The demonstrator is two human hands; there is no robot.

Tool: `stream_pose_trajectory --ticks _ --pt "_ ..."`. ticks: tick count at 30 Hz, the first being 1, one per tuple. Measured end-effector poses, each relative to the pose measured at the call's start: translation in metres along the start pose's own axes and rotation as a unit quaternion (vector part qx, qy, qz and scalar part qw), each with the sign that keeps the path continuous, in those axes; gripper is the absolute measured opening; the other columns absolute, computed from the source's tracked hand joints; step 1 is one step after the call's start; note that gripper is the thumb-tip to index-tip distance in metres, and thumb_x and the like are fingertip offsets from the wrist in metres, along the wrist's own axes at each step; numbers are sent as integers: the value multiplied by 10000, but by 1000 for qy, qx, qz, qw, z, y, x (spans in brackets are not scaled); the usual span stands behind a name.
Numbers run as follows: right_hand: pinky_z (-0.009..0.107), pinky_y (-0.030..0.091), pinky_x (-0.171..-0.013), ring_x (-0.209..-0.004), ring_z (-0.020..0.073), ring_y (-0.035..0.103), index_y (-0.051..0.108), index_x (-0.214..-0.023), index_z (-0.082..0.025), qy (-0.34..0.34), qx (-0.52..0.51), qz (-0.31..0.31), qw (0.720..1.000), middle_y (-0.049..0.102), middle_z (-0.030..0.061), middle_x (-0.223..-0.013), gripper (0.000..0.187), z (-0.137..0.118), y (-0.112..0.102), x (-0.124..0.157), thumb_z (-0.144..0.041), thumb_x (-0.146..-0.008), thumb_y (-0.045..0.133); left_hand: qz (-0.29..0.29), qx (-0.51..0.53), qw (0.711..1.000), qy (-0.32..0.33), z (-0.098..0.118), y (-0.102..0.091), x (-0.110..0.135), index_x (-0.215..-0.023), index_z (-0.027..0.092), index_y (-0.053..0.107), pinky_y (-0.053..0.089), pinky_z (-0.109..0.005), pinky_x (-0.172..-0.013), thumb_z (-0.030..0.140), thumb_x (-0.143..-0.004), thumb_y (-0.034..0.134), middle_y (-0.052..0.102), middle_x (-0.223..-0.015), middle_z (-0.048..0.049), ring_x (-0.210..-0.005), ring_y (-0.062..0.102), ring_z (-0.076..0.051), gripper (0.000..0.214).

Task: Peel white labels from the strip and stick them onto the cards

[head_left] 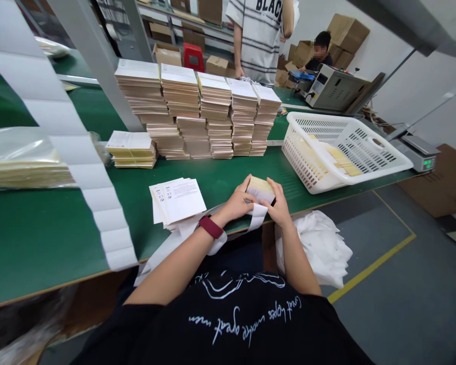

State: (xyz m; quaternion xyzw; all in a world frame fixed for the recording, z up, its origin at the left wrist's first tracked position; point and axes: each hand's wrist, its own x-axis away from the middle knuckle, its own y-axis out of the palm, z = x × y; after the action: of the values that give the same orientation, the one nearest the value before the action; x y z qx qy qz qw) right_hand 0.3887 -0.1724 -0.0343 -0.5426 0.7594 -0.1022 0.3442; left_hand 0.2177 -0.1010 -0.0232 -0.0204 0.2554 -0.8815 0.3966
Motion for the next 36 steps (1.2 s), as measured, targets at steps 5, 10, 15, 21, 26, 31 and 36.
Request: stream_pose_trajectory --ticks 5,10,15,21,26,31,36 --pt "435 428 -1037 -1161 242 530 520 -1299 -239 -32 31 54 998 563 94 -1218 470 3 -2 0 -243 -830 541 59 -30 997 28 4 2 5 -779 204 744 284 -485 -1179 114 -736 578 340 -1526 -22 -1404 318 -262 194" --pt "424 437 -1018 -1131 240 544 534 -1261 -212 -27 48 62 997 574 98 -1187 441 10 -6 -12 -242 -821 546 59 -83 995 -10 6 3 5 -729 178 723 228 -521 -1195 80 -726 569 266 -1564 -29 -1433 246 -308 183" --pt "412 439 -1016 -1125 240 545 540 -1245 -203 -13 50 134 990 565 98 -1177 435 13 -12 -20 -239 -811 547 57 -98 993 -34 7 4 7 -703 181 698 274 -480 -1186 76 -734 547 399 -1495 -31 -1389 343 -271 186" --pt "436 444 -1020 -1093 243 574 592 -1181 -190 50 58 112 991 613 94 -1139 457 38 -17 -38 -231 -727 580 56 -114 991 -46 8 7 11 -693 184 692 347 -466 -1143 102 -750 537 483 -1426 -52 -1319 429 -264 184" --pt "438 542 -839 -901 227 643 558 -1203 -122 113 77 180 974 669 95 -1024 492 77 -20 -88 -227 -724 521 36 -135 990 -35 8 10 12 -695 190 700 391 -447 -1112 115 -751 544 548 -1353 -54 -1265 463 -264 181" --pt "493 505 -912 -1015 285 620 469 -1289 -27 121 144 216 958 634 195 -1112 564 93 -18 -118 -176 -745 465 18 -152 988 -19 12 11 16 -692 192 704 406 -455 -1098 107 -756 530 573 -1318 -62 -1249 467 -271 204" --pt "527 286 -1127 -1303 308 407 426 -1368 -74 23 250 144 957 487 213 -1359 553 89 -32 -125 -131 -819 386 2 -160 987 -2 15 12 20 -705 194 712 404 -470 -1099 113 -755 549 586 -1298 -70 -1245 463 -278 189"
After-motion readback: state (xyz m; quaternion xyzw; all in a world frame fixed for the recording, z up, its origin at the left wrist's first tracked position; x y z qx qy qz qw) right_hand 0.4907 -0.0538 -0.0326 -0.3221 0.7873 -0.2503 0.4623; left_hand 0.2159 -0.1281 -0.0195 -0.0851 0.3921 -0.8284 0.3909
